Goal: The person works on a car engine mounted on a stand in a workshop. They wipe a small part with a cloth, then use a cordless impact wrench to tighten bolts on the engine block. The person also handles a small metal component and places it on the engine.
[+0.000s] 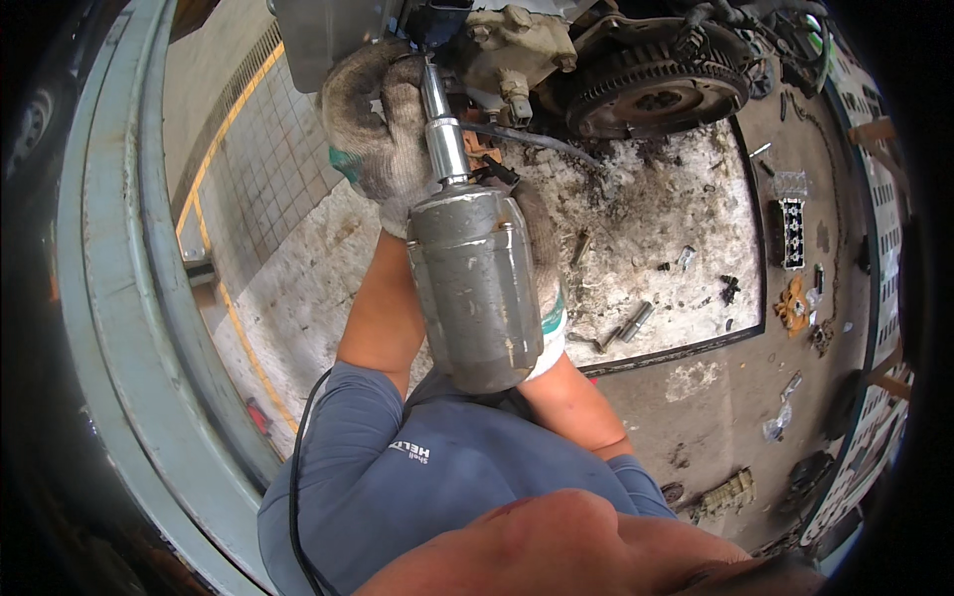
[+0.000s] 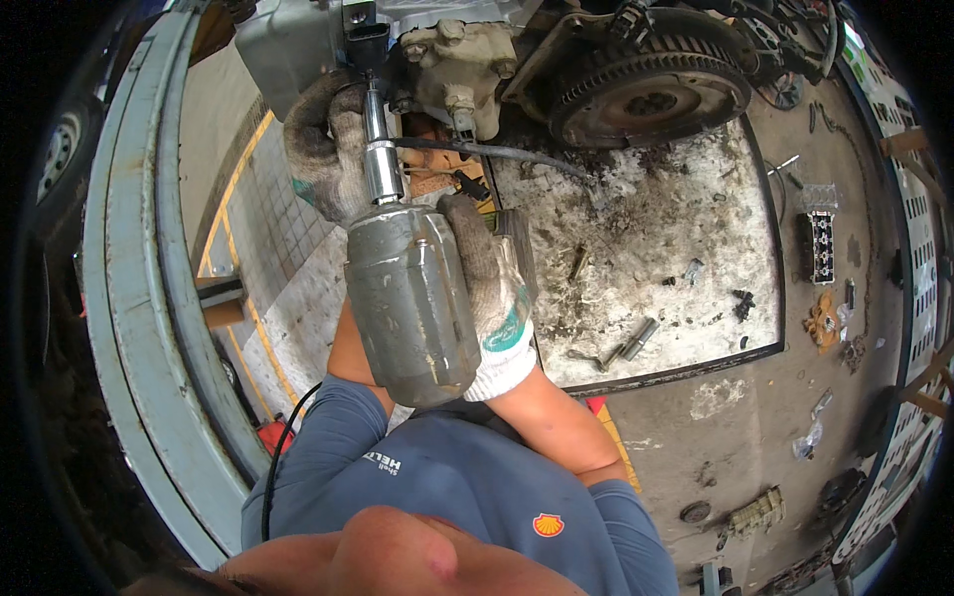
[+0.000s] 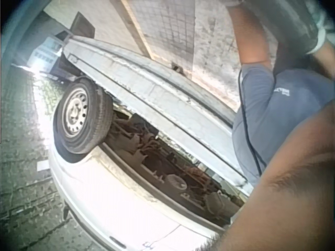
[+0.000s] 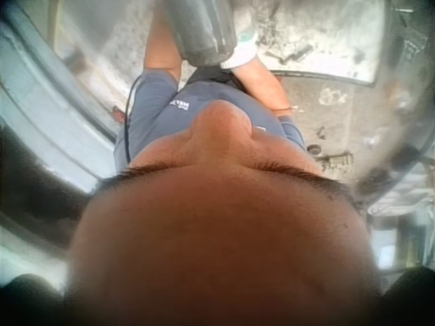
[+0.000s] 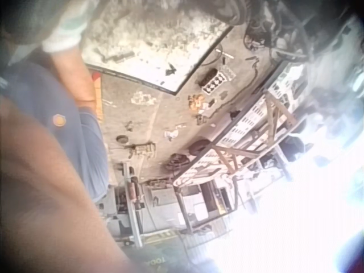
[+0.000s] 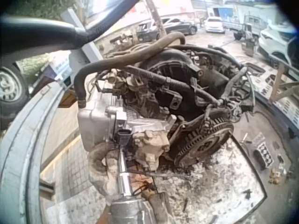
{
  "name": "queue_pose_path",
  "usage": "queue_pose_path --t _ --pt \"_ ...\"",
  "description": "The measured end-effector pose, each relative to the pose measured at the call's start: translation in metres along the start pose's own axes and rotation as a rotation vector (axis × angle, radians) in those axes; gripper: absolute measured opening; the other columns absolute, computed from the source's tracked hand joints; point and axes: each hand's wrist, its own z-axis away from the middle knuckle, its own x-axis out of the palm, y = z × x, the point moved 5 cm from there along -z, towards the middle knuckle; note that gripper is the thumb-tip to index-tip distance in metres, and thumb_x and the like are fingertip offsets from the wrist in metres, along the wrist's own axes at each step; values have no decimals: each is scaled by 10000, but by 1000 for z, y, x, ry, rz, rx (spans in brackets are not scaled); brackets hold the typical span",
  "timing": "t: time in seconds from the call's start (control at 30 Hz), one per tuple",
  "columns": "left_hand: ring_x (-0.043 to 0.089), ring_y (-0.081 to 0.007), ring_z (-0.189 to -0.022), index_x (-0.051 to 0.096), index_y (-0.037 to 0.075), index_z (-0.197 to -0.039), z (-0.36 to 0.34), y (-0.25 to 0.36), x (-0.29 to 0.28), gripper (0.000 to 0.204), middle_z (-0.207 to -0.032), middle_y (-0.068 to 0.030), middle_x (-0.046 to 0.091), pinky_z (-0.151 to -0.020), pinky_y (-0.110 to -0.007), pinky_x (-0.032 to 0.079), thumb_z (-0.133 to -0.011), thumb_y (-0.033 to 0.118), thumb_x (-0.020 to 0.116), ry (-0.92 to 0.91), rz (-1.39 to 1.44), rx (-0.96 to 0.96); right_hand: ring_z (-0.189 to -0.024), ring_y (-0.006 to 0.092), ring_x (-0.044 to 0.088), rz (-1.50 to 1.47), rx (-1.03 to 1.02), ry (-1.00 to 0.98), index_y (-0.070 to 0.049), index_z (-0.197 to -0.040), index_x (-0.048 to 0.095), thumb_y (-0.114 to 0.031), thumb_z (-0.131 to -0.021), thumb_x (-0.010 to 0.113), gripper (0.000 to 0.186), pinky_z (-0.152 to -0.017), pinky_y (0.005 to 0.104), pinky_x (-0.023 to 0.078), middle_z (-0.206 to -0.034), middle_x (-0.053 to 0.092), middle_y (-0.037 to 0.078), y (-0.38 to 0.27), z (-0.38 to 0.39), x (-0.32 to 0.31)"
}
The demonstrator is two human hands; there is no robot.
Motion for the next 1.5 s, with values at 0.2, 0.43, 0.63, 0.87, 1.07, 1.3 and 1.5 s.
queue_pose_path --t 0.2,0.43,0.63,0.87,1.07,1.3,1.5 --pt "644 -265 -1113 743 17 -1086 2 1 0 217 -1141 -134 718 -1009 -417 482 -941 176 720 6 2 4 -1317 209 553 121 -95 -19 -37 -1492 467 -148 -1050 571 468 -1129 345 444 -1443 566 123 -5 -6 -4" --pt "638 -275 -1120 744 20 -1077 3 1 2 218 -1142 -137 715 -1012 -426 479 -938 186 723 2 8 4 -1330 247 553 -543 248 -25 -40 -1463 506 -222 -1013 619 498 -1151 393 418 -1451 562 147 21 -3 11" --pt "633 -283 -1127 745 23 -1070 5 1 2 219 -1142 -140 712 -1014 -434 476 -936 195 724 6 6 3 -1271 364 581 310 -147 -18 -16 -1432 535 -251 -937 671 564 -1115 499 415 -1383 596 200 -10 -13 -10" --pt "628 -292 -1134 746 27 -1062 5 0 3 221 -1142 -143 709 -1016 -443 472 -933 204 727 5 12 3 -1201 375 614 166 -105 44 0 -1463 499 -180 -930 675 589 -1035 465 466 -1307 634 224 -11 -15 -15" --pt "623 -300 -1140 747 30 -1055 6 -2 1 222 -1143 -146 706 -1018 -451 470 -930 213 728 20 16 2 -1278 384 560 -62 60 19 -19 -1429 536 -227 -932 674 556 -1101 486 415 -1358 606 211 2 -10 -5" --pt "617 -309 -1147 748 34 -1047 1 -1 -8 225 -1143 -149 703 -1021 -461 466 -927 222 730 49 20 7 -1287 376 552 12 34 12 -21 -1438 523 -222 -932 681 566 -1108 482 410 -1369 598 206 1 -5 -7" --pt "612 -317 -1153 749 37 -1040 2 5 -11 227 -1143 -152 700 -1023 -469 464 -925 231 732 105 24 49 -1295 369 546 42 23 26 -23 -1445 513 -217 -932 687 576 -1114 478 406 -1379 591 203 7 -3 -5"
